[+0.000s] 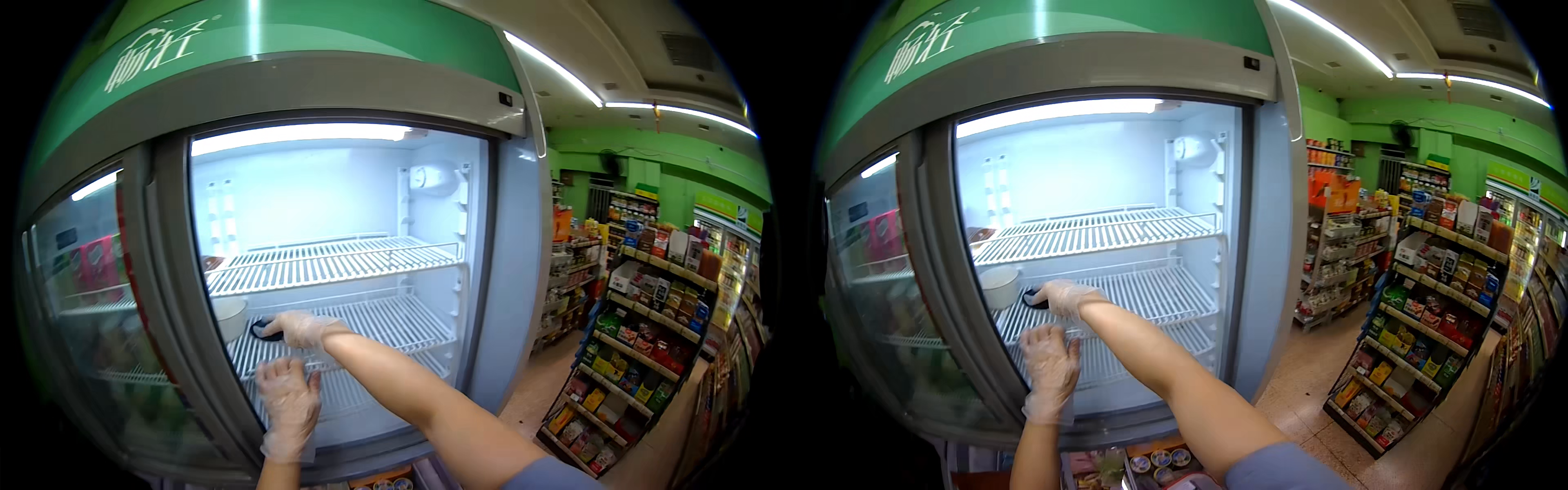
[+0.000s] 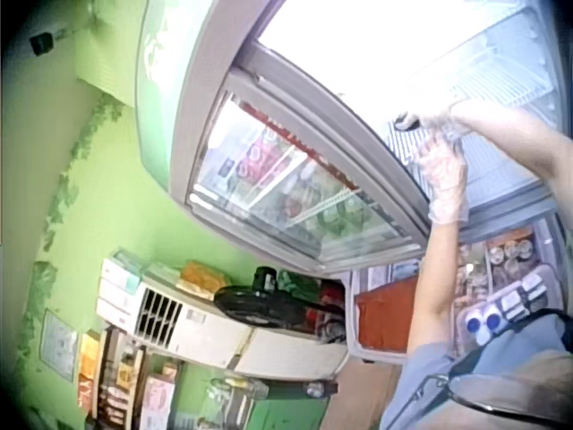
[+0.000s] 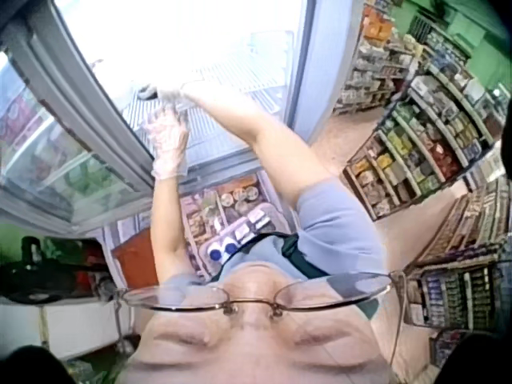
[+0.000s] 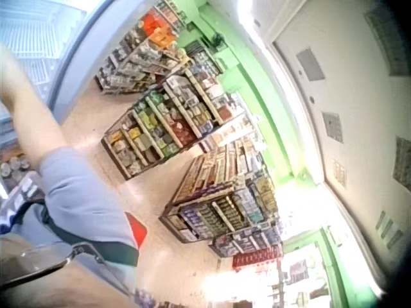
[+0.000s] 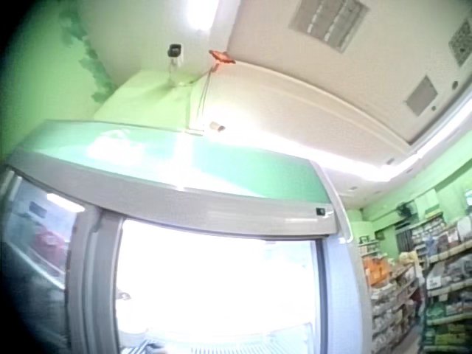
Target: The person rinses a dark cloth under running water at a sink, then walks to a commercial glass-door refrigerator and wipes the interior walls, shelves, and door frame with the cloth. The refrigerator remains empty throughout the cleaning.
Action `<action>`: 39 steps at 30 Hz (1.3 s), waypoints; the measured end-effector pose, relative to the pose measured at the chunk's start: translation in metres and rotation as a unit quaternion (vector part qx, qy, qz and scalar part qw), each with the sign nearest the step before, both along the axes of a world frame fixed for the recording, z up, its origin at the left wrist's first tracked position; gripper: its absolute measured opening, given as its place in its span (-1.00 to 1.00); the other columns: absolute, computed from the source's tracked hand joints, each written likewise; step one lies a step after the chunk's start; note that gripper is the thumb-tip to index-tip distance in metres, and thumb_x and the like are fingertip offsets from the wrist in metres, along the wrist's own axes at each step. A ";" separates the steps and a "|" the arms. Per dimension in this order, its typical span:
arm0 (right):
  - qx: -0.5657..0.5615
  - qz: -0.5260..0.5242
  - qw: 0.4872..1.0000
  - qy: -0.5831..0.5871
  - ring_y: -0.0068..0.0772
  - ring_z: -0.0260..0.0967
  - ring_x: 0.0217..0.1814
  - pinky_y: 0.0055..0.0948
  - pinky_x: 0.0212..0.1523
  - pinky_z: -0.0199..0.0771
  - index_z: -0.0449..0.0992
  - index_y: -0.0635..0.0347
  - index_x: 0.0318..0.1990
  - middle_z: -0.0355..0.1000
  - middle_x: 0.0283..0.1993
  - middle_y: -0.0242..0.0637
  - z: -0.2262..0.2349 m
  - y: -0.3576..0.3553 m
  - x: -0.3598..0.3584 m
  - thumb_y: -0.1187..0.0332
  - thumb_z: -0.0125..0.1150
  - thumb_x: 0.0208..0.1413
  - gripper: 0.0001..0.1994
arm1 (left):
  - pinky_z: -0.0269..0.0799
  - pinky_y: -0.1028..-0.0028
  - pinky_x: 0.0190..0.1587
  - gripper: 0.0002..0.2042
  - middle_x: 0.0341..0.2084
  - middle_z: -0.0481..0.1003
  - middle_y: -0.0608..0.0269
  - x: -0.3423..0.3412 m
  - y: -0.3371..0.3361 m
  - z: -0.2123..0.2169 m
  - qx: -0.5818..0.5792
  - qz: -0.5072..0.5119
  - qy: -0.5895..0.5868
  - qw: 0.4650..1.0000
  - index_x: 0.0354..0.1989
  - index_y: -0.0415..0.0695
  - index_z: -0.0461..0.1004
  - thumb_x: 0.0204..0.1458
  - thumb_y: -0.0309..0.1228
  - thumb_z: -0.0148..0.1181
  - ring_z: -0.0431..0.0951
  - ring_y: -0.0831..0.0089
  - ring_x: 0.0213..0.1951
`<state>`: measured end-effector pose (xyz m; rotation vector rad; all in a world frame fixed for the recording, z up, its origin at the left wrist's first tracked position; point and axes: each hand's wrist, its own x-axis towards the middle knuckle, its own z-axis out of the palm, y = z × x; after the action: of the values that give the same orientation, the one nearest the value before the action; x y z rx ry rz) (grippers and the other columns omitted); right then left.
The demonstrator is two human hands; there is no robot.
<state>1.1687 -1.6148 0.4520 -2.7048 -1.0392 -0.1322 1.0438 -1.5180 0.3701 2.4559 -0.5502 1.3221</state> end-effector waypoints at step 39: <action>-0.199 -0.258 0.847 -0.419 -0.07 0.36 0.23 -0.28 0.32 0.27 0.62 0.10 -0.02 0.46 0.16 -0.13 0.149 -0.184 -0.088 0.66 0.03 0.07 -0.62 | 0.03 0.14 0.23 -0.78 -0.34 0.33 0.13 0.013 -0.004 -0.015 -0.041 -0.016 -0.036 0.998 -0.30 -0.18 0.41 0.00 -0.30 0.21 0.32 0.21 -0.11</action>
<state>1.0811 -1.7989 0.6009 -3.2994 -0.4556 -1.4493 1.0568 -1.5217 0.3554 2.3324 -0.5403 1.3974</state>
